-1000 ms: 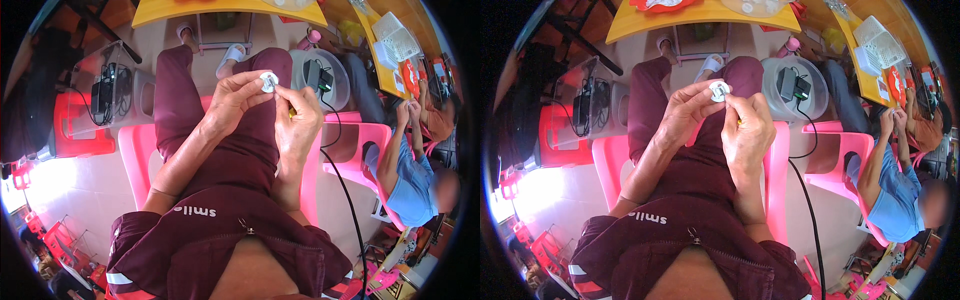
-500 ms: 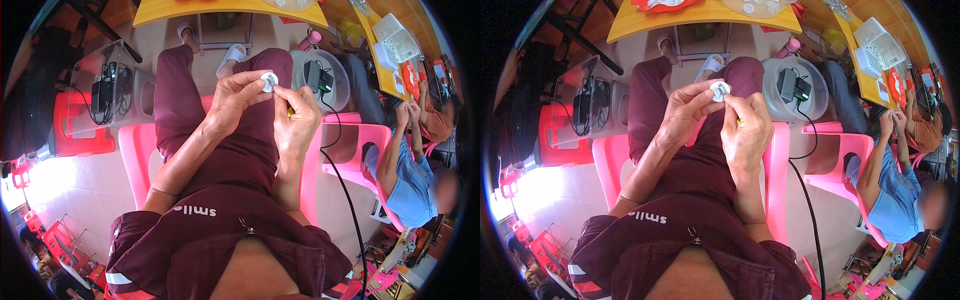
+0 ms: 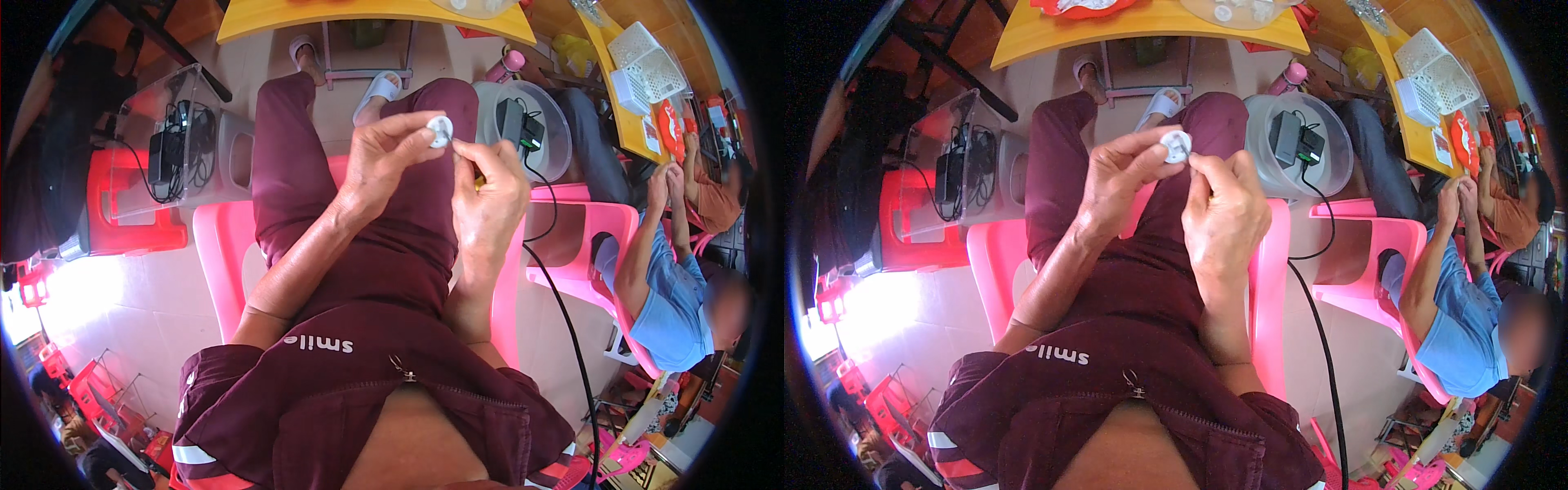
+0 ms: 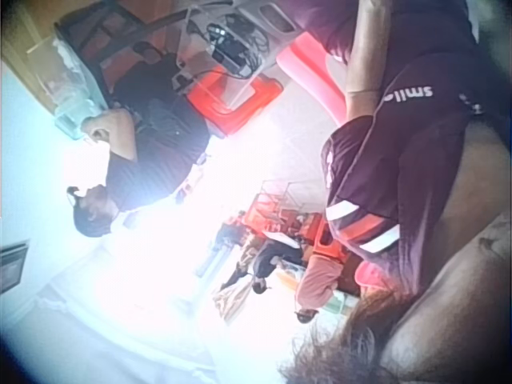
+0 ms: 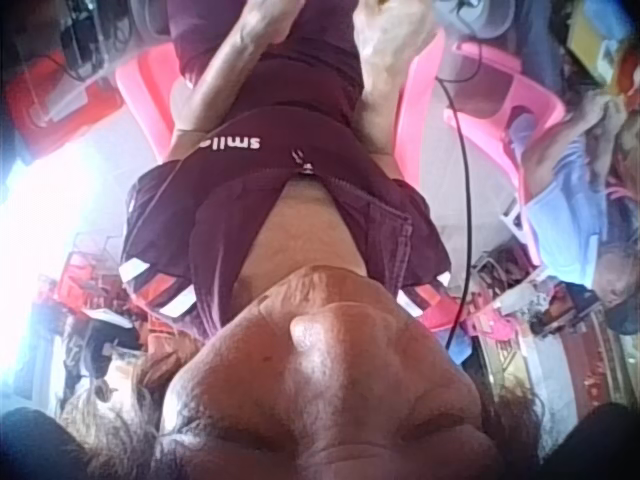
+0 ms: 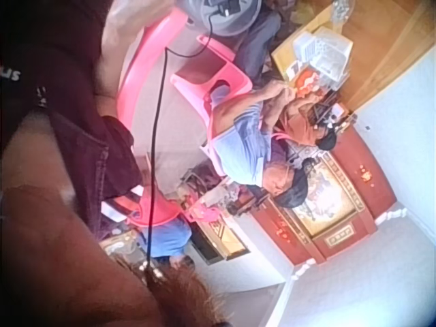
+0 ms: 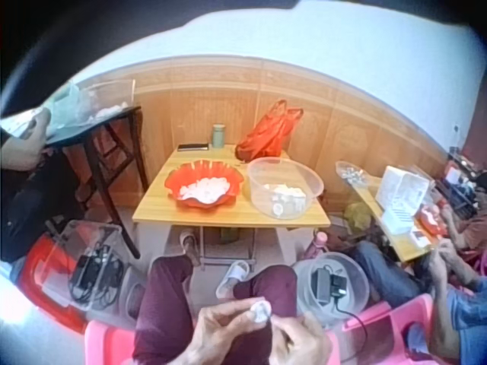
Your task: Assembling small white plastic battery components using a handheld tool.
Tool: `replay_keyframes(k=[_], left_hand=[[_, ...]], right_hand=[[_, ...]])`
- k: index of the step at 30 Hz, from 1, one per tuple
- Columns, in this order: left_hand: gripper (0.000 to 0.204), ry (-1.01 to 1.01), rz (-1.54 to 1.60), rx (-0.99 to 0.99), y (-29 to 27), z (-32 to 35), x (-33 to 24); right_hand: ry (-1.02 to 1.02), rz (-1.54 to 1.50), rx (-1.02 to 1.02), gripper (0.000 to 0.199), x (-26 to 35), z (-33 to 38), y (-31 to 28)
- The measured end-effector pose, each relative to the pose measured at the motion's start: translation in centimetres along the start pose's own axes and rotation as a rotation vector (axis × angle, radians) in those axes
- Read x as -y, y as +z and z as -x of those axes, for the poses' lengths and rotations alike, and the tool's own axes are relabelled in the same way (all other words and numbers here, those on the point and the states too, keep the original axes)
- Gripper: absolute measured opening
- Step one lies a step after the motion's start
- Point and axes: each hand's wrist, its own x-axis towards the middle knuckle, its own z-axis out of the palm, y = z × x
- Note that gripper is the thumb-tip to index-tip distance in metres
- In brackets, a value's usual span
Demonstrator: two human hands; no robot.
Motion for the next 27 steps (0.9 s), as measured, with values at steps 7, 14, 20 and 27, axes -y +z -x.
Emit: replay_keyframes(k=[7, 14, 20, 27], left_hand=[[0.032, -0.225, 0.439, 0.132, -1.7, -0.4, -1.4], [0.035, -0.322, 0.663, 0.182, -1.4, 0.0, -1.2], [0.040, -0.358, 0.748, 0.228, -1.2, 0.2, -1.3], [0.047, -0.410, 0.794, 0.257, -0.7, 0.1, -1.0]], right_hand=[[0.083, -0.283, -0.090, 0.019, -1.6, -0.3, -0.1], [0.442, -0.724, 0.018, 0.012, -4.2, -0.4, 3.6], [0.684, -1.163, 0.194, 0.012, -6.6, 2.3, 9.8], [0.966, -1.308, 0.262, 0.014, -8.7, 5.8, 13.1]])
